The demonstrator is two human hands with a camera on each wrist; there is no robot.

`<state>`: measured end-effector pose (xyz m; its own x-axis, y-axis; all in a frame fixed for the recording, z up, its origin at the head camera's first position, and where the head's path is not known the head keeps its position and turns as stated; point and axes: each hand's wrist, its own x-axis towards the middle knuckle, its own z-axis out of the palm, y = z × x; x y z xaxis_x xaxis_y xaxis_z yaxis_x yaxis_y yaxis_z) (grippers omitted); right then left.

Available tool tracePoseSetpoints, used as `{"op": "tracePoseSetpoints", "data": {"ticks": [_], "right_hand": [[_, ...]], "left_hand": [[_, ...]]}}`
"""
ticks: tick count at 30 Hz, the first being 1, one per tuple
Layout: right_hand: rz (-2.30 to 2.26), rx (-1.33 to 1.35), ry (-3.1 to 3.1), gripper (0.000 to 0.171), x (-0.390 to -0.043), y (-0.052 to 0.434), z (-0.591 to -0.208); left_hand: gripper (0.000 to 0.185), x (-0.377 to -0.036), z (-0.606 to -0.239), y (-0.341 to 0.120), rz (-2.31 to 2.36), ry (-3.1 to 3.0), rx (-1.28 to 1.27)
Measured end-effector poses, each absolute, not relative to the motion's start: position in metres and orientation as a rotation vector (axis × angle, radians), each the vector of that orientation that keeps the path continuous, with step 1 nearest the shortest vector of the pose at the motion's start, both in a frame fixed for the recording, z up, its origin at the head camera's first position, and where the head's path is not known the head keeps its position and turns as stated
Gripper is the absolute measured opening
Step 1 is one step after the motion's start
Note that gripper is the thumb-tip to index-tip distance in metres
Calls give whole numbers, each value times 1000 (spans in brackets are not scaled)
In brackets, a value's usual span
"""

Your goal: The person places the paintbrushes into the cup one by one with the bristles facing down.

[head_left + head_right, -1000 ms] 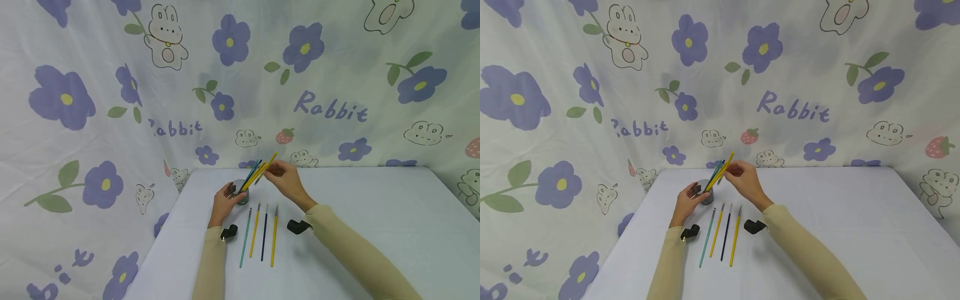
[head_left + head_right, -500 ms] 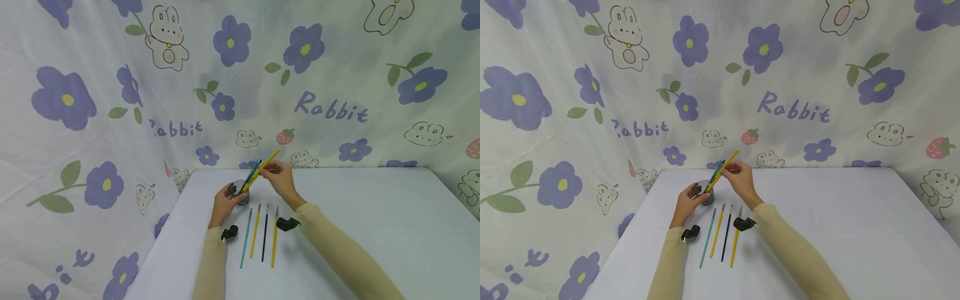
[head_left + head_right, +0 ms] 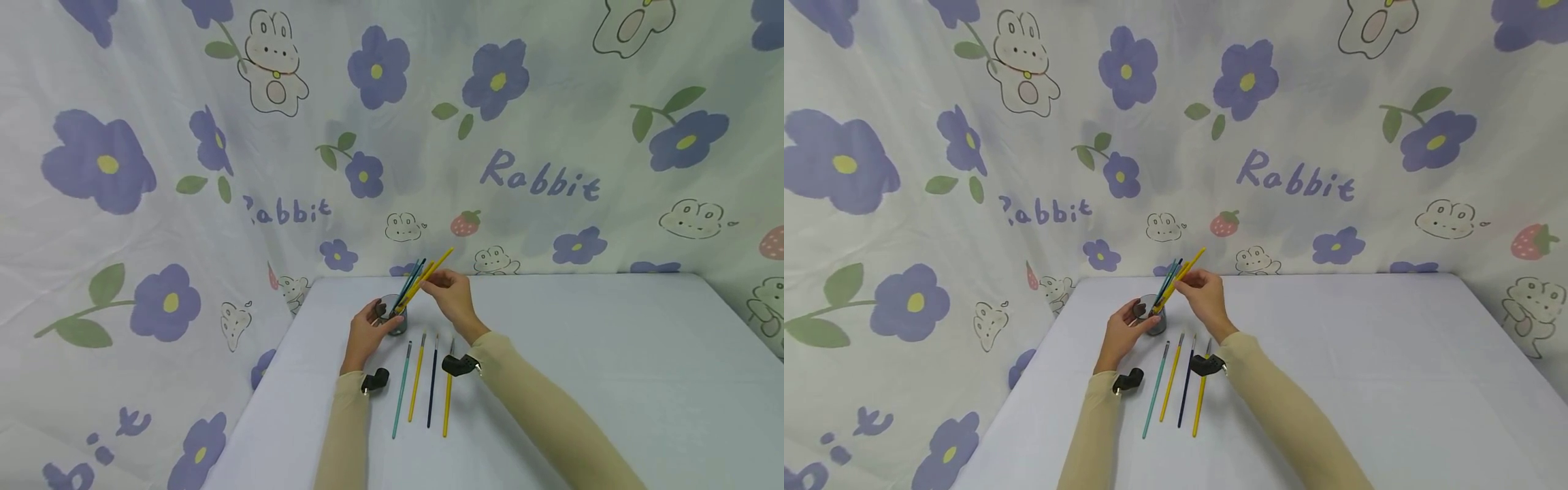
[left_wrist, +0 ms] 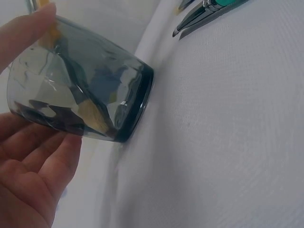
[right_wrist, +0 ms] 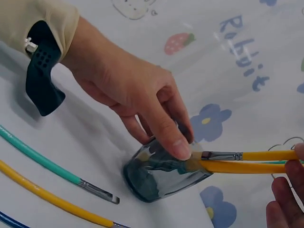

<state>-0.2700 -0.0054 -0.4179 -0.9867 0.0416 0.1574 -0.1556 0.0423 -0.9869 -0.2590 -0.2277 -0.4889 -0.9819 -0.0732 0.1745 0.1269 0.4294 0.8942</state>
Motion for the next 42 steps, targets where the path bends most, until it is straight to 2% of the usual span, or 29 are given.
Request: {"op": "tracePoseSetpoints", "data": {"ticks": [27, 42], "right_hand": [[2003, 117, -2381, 22, -270, -23, -436], [1833, 336, -2499, 12, -265, 4, -439]], "left_hand": [[91, -259, -488, -224, -1591, -2504, -23], [93, -258, -487, -226, -1574, -2513, -17]]}}
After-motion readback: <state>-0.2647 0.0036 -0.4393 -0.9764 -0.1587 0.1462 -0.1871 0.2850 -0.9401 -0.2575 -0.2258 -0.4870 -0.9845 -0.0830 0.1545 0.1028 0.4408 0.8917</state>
